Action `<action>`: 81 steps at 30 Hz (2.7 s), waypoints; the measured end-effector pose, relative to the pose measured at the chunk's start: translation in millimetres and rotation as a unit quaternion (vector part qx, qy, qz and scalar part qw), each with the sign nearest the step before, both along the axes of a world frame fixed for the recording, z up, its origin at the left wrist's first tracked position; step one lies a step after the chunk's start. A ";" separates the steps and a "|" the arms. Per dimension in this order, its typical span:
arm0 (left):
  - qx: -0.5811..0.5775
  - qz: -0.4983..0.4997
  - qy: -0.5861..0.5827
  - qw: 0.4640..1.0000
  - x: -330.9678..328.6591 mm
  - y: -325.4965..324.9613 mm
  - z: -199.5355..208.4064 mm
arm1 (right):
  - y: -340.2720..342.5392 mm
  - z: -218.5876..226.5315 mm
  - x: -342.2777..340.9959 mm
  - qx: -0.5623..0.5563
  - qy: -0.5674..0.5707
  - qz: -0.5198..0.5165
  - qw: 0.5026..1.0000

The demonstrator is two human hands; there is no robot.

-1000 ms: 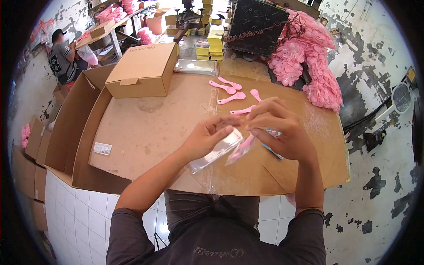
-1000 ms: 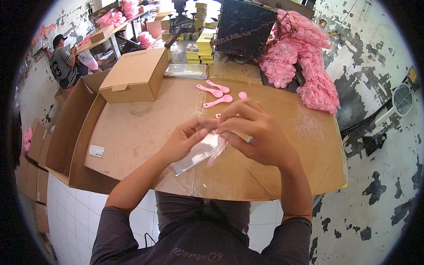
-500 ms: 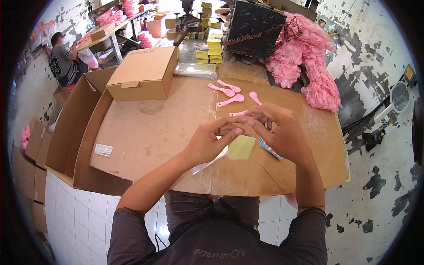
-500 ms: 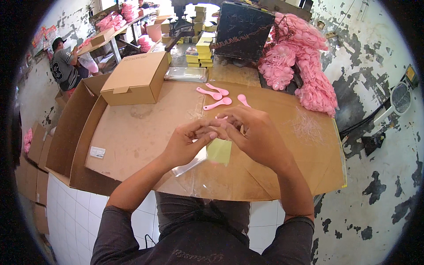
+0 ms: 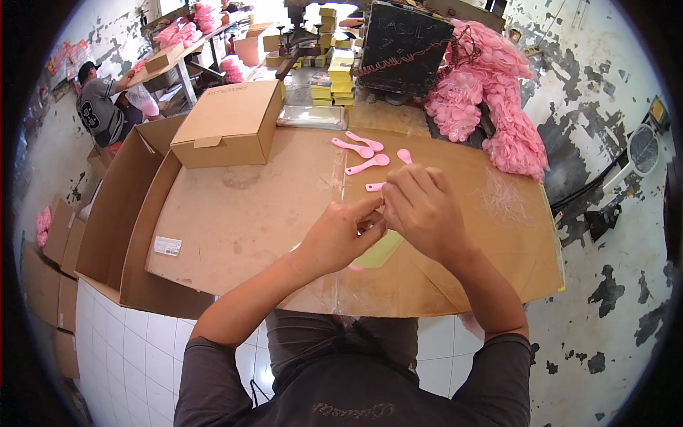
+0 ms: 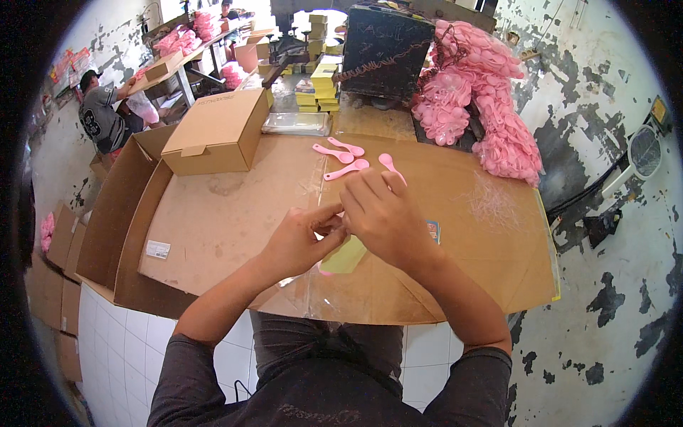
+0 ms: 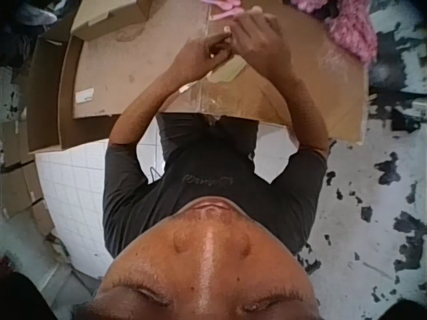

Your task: The person repeatedly picks up small plastic bags, inserts a pink plastic spoon and a small card into each bag, and places the sealed bags on the table. The process is repeated for multiple units throughout the clip.

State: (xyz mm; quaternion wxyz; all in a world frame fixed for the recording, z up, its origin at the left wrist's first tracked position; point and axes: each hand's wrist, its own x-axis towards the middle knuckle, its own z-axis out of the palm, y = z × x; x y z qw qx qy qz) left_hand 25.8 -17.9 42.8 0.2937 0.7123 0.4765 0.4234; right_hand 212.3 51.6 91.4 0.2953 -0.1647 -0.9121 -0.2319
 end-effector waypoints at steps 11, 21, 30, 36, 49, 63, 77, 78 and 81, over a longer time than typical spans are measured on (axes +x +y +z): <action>-0.087 -0.053 -0.215 0.971 -14.8 19.7 -16.1 | 69.2 12.3 152.0 -0.744 0.169 0.294 0.576; -0.097 -0.045 -0.215 0.971 -16.9 24.4 -32.3 | 160.5 -77.2 280.0 -0.270 0.181 -0.272 0.905; -0.089 -0.003 -0.247 0.965 -8.5 27.2 -38.1 | 45.0 -42.2 76.0 -0.577 0.120 0.049 0.807; -0.065 -0.050 -0.316 0.945 -12.5 26.4 -39.1 | 32.3 -61.3 25.4 -0.717 0.209 0.153 0.647; -0.121 0.035 -0.226 0.966 -14.5 19.5 -53.8 | 36.2 -80.3 33.7 -0.729 0.252 0.088 0.630; -0.122 -0.024 -0.349 0.929 -21.1 18.6 -57.8 | 45.9 -80.4 48.1 -0.681 0.217 0.151 0.683; -0.157 -0.008 -0.267 0.951 -19.0 23.5 -59.3 | 42.7 -88.9 42.3 -0.720 0.234 0.151 0.636; -0.156 -0.006 -0.269 0.950 -19.2 23.4 -59.8 | 40.2 -85.7 40.5 -0.715 0.239 0.159 0.638; -0.151 0.017 -0.262 0.953 -20.9 20.9 -55.7 | 32.1 -75.2 36.4 -0.747 0.180 0.149 0.623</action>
